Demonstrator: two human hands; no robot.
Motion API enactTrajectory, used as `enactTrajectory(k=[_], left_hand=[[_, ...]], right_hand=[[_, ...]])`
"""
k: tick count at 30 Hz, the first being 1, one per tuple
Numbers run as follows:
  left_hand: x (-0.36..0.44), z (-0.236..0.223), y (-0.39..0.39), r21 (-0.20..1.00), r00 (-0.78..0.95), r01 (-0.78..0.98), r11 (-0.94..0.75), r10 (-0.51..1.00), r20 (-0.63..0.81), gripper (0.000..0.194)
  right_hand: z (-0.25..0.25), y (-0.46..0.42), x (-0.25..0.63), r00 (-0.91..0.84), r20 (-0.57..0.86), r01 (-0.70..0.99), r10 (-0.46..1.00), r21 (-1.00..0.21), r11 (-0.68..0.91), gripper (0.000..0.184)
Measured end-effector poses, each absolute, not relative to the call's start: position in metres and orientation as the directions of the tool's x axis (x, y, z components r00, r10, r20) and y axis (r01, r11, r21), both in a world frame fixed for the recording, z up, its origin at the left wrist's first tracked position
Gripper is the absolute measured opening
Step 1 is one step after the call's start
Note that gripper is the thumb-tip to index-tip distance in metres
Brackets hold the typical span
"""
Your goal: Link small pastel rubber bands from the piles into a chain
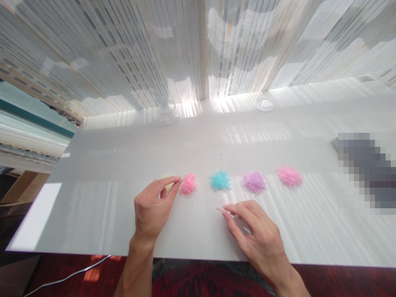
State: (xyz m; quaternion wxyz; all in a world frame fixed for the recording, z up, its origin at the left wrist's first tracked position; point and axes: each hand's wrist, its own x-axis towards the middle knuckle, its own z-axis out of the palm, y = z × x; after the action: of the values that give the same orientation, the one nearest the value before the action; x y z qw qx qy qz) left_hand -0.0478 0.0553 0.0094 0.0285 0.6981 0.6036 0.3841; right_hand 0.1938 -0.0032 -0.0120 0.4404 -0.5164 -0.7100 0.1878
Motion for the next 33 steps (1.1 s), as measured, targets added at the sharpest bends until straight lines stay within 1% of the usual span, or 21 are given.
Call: enactTrajectory(k=[3,5,9,11,14,19,21,22,24,25,26,27,29,33], left_hand=[[-0.046,0.013,0.052,0.509,-0.021,0.814,-0.279,0.862,0.506,0.006],[-0.039,0.017,0.046,0.523,0.021,0.788,-0.325,0.863,0.504,0.007],[-0.014,0.02,0.03,0.613,0.25,0.623,-0.486,0.866,0.433,0.016],[-0.002,0.019,0.023,0.667,0.324,0.538,-0.515,0.857,0.401,0.017],[0.009,0.015,0.019,0.717,0.33,0.488,-0.498,0.866,0.376,0.017],[0.012,0.009,0.018,0.739,0.308,0.495,-0.456,0.888,0.341,0.011],[0.011,0.007,0.017,0.723,0.308,0.521,-0.454,0.89,0.336,0.014],[0.011,0.006,0.017,0.708,0.31,0.537,-0.459,0.888,0.341,0.016],[0.01,0.003,0.016,0.665,0.316,0.569,-0.484,0.875,0.366,0.015],[0.009,0.002,0.016,0.641,0.317,0.585,-0.496,0.868,0.382,0.014],[0.009,0.0,0.016,0.619,0.318,0.602,-0.505,0.862,0.395,0.012],[0.008,-0.002,0.016,0.598,0.321,0.616,-0.513,0.857,0.404,0.011],[0.008,-0.005,0.016,0.567,0.332,0.635,-0.525,0.848,0.414,0.009],[0.008,-0.008,0.015,0.552,0.343,0.644,-0.53,0.845,0.411,0.01]], right_hand=[[-0.011,-0.004,0.194,-0.066,0.422,0.555,0.904,-0.738,0.385,0.018],[-0.01,-0.004,0.194,-0.045,0.417,0.541,0.908,-0.754,0.373,0.019],[-0.005,-0.004,0.199,0.006,0.436,0.522,0.9,-0.769,0.369,0.024],[-0.002,-0.004,0.202,-0.009,0.455,0.506,0.891,-0.766,0.396,0.024],[0.003,-0.003,0.206,-0.065,0.471,0.483,0.88,-0.757,0.44,0.02],[0.006,-0.003,0.214,-0.079,0.464,0.498,0.882,-0.749,0.438,0.02],[0.007,0.0,0.228,-0.013,0.459,0.572,0.888,-0.725,0.383,0.017],[0.006,0.004,0.238,0.06,0.467,0.633,0.882,-0.701,0.328,0.013],[0.006,0.013,0.26,0.26,0.489,0.75,0.832,-0.646,0.145,0.007],[0.006,0.018,0.272,0.349,0.493,0.778,0.797,-0.626,0.047,0.011],[0.006,0.023,0.283,0.396,0.48,0.791,0.783,-0.611,-0.026,0.016],[0.006,0.028,0.292,0.417,0.474,0.799,0.776,-0.597,-0.066,0.018],[0.005,0.035,0.304,0.429,0.476,0.811,0.768,-0.576,-0.096,0.022],[0.002,0.04,0.307,0.392,0.475,0.829,0.788,-0.553,-0.079,0.024]])
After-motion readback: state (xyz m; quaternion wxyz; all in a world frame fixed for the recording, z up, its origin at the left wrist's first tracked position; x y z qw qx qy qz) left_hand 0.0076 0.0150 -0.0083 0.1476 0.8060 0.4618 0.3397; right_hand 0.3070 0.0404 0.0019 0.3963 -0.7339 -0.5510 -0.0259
